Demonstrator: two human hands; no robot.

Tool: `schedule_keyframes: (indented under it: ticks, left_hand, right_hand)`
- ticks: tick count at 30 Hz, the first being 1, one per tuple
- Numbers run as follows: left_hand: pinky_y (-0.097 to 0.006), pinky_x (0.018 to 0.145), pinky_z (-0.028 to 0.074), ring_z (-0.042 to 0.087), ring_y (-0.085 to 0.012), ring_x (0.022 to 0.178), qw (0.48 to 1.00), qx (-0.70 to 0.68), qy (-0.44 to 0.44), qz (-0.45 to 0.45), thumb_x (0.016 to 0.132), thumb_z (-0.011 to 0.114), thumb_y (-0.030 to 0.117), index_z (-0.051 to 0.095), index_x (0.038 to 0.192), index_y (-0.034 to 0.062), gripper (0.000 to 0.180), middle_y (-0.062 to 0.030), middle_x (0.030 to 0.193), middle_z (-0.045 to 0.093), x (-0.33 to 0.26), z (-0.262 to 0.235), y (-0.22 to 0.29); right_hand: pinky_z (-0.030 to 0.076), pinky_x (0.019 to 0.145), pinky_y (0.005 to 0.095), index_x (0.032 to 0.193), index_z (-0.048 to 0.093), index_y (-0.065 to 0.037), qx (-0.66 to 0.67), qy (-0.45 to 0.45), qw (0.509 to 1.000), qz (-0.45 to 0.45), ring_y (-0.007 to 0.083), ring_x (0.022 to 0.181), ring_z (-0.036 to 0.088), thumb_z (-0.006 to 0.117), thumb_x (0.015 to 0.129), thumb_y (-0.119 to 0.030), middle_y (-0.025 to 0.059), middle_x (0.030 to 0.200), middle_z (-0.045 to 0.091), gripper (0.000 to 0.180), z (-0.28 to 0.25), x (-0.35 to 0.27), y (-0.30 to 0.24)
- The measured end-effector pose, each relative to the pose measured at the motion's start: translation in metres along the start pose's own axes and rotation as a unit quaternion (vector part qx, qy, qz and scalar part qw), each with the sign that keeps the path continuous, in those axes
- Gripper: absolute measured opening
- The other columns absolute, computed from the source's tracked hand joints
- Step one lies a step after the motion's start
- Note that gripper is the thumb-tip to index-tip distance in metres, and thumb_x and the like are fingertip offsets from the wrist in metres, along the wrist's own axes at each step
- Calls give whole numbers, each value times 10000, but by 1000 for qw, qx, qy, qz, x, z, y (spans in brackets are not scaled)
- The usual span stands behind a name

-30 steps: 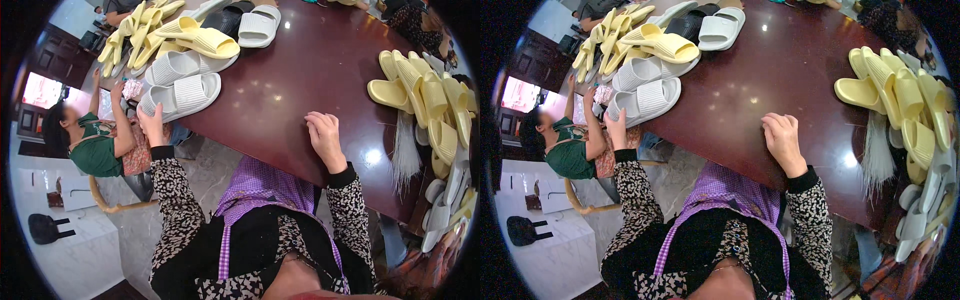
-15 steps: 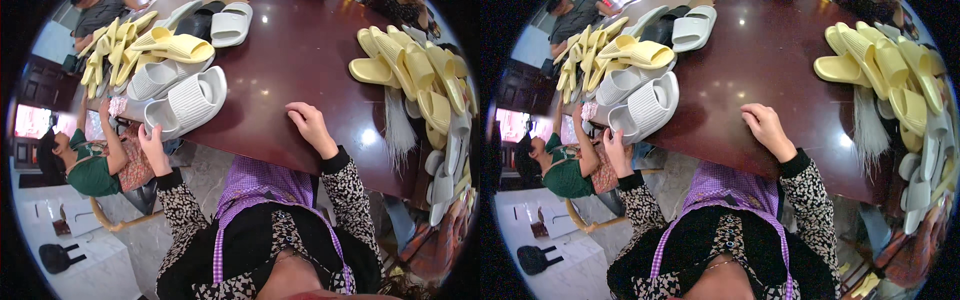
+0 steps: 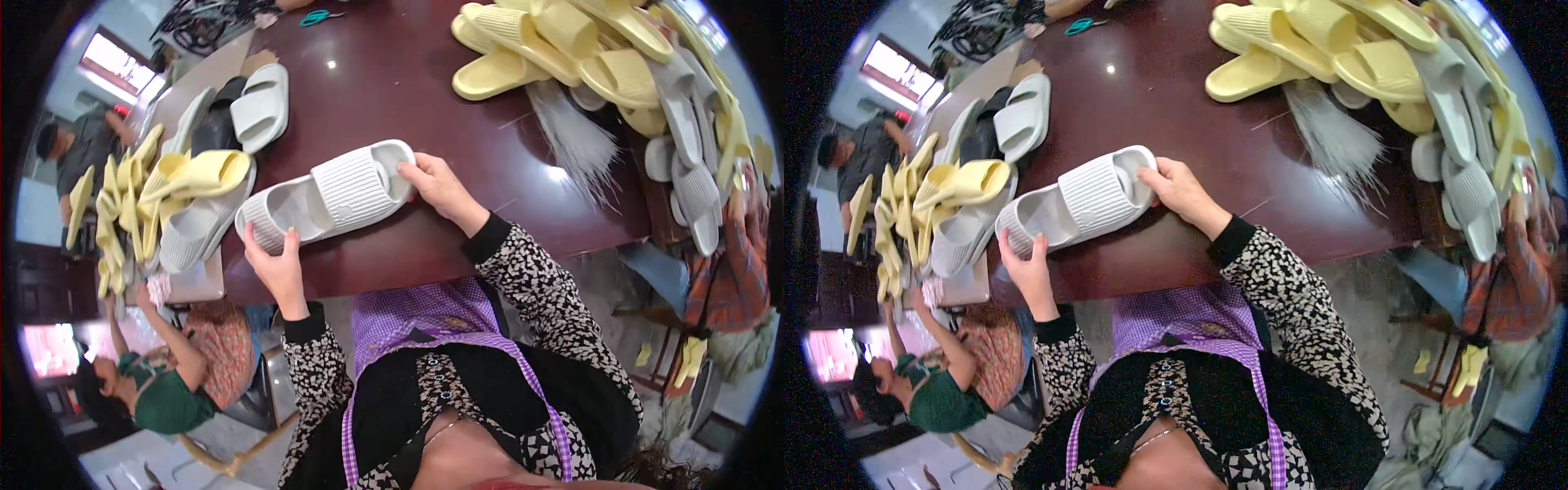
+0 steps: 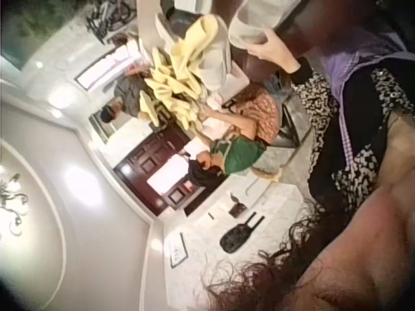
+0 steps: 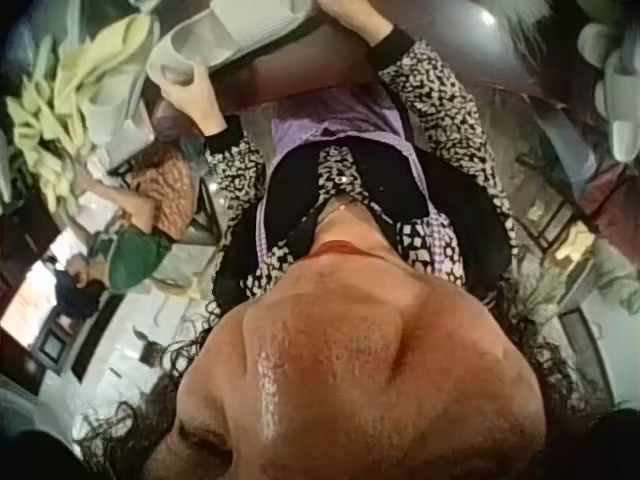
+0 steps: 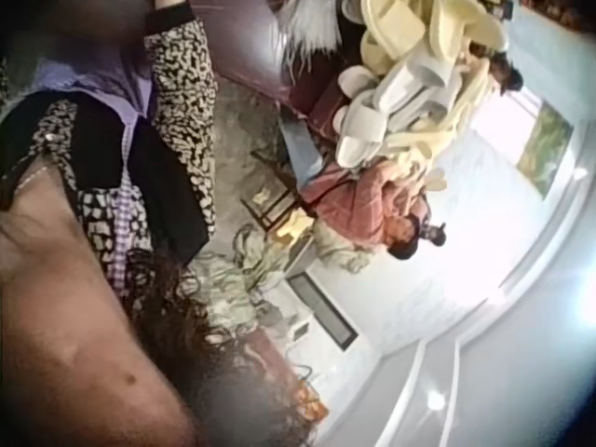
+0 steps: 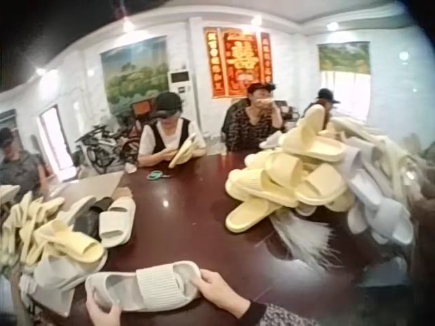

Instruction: The person pairs slippers by threading plastic ties through them by hand, fastening each pair together and placing them on the table.

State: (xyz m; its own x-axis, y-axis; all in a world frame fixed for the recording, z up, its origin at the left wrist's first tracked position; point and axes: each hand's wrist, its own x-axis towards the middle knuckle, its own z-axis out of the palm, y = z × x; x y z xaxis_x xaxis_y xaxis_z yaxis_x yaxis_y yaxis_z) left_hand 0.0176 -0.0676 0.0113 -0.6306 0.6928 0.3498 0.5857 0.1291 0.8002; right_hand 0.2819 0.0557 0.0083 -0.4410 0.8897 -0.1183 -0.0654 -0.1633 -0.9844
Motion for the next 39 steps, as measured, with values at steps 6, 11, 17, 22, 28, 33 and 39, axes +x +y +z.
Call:
schedule_keyframes:
  ticks: [6, 11, 17, 22, 28, 33, 39]
  left_hand:
    - [-334, 1003, 366, 466, -228, 1131, 1000, 7, 14, 4, 754, 688, 32, 372, 1343, -57, 675, -171, 1276, 464, 16, -5, 3]
    - [-349, 1042, 331, 429, -230, 1203, 997, -67, -19, 32, 743, 678, 63, 366, 1355, -52, 696, -179, 1322, 437, 25, -25, -16]
    - [-376, 1064, 307, 404, -275, 1265, 964, -17, -183, 194, 677, 683, 44, 388, 1344, -42, 735, -174, 1365, 423, 45, -25, 38]
    - [-365, 1053, 321, 429, -257, 1244, 917, 94, -144, 360, 714, 663, 15, 433, 1300, -44, 632, -135, 1318, 468, 54, 15, 90]
    - [-416, 906, 443, 605, -277, 957, 809, -414, -304, 285, 868, 559, 43, 529, 1187, -33, 330, -153, 1029, 615, 28, -34, 167]
    - [-436, 699, 481, 593, -237, 638, 575, -575, -374, 446, 894, 579, 127, 464, 1268, 28, 404, -74, 734, 602, 21, -66, 212]
    - [-468, 637, 530, 559, -261, 698, 582, -457, -487, 465, 897, 600, 338, 290, 1403, 240, 602, -90, 851, 573, 23, -118, 230]
  right_hand:
    - [474, 673, 236, 1072, 606, 21, 2, 85, 996, -38, 99, 792, 594, 542, 928, -230, 40, 903, 647, 297, -29, 8, -9]
    - [474, 689, 247, 1077, 611, 18, 56, 153, 984, -75, 100, 780, 594, 559, 922, -242, 38, 909, 651, 306, -88, 20, -28]
    - [482, 709, 270, 1043, 633, 45, 23, 134, 989, -64, 147, 801, 604, 613, 887, -263, 72, 899, 664, 346, -109, 41, -42]
    - [486, 792, 275, 1119, 592, 51, -60, 236, 957, -160, 151, 884, 616, 605, 903, -225, 92, 982, 665, 351, -90, 54, -28]
    - [492, 818, 292, 1118, 588, 54, -116, 321, 912, -229, 154, 902, 623, 602, 901, -181, 129, 998, 668, 321, -85, 53, 8]
    - [497, 793, 286, 1090, 600, 49, -128, 311, 920, -202, 153, 884, 625, 579, 912, -161, 126, 982, 671, 276, -81, 50, 13]
    - [503, 747, 285, 1032, 622, 40, -140, 294, 921, -214, 144, 824, 629, 590, 894, -141, 119, 914, 681, 230, -70, 59, 20]
